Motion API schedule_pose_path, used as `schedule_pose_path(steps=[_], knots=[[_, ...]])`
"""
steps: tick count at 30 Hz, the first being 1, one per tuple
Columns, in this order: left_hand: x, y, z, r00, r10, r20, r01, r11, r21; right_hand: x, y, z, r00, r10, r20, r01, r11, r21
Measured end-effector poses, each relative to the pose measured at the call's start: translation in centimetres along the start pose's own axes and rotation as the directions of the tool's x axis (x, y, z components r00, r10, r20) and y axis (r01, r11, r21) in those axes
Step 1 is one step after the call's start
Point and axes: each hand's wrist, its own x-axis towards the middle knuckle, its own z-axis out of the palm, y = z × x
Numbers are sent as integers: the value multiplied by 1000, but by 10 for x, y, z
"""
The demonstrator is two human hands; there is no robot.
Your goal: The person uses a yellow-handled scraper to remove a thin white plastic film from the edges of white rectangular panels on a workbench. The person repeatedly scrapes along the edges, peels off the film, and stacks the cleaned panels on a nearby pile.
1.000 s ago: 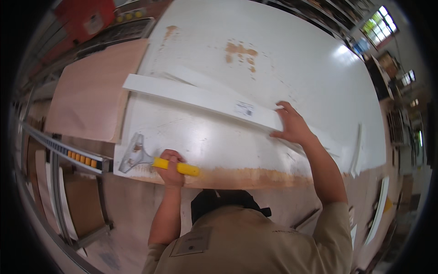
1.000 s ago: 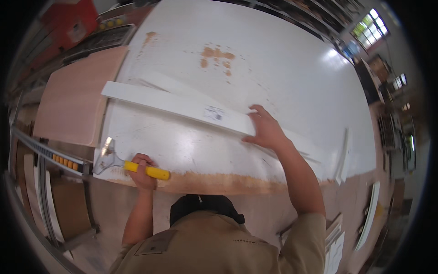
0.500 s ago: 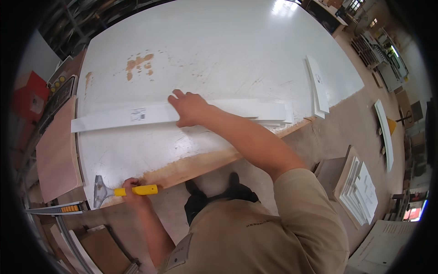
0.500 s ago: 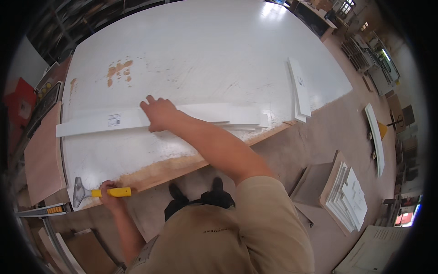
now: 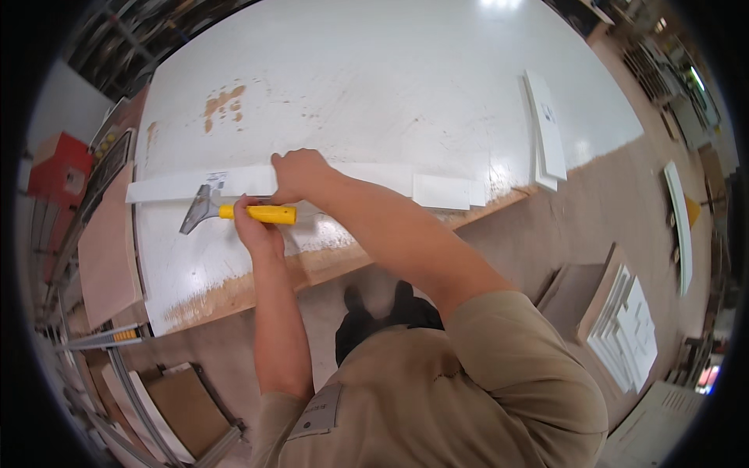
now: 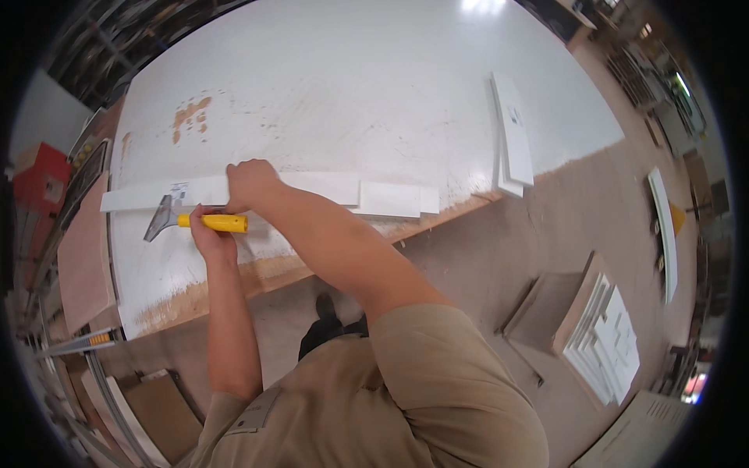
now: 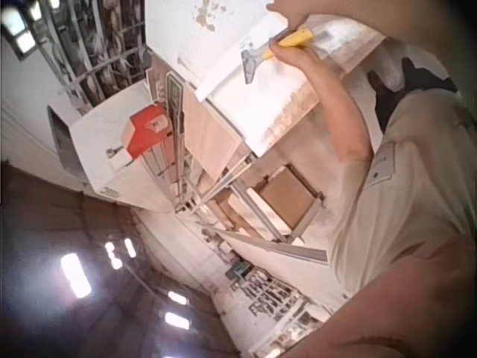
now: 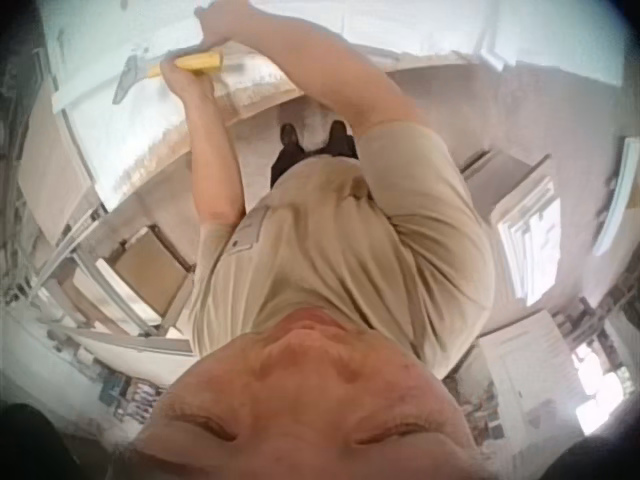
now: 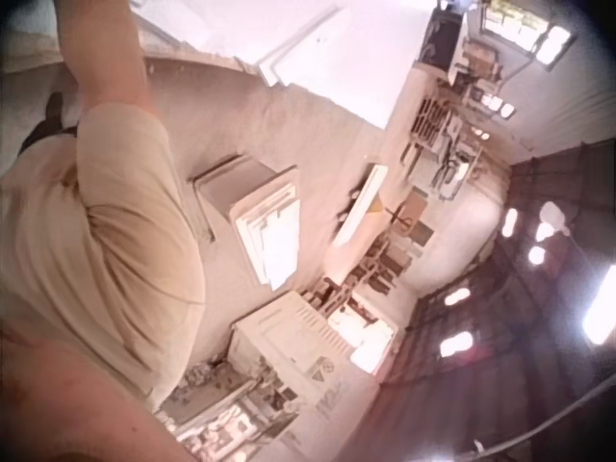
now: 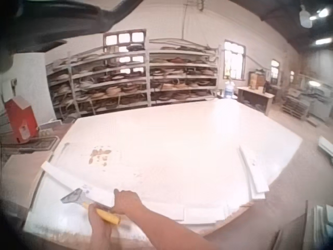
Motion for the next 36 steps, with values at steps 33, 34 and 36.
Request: schedule_pose_path(steps=[33,34,36], knots=[[100,-13,51,988,-121,94,60,872,487,-266,61,41,189,547,-815,0,830,557],[98,-11,52,988,-123,90,62,866,496,-298,66,48,145,767,-625,-110,640,760],[101,-9,56,987,-129,98,60,851,522,-331,77,61,169,960,-223,-65,237,969]])
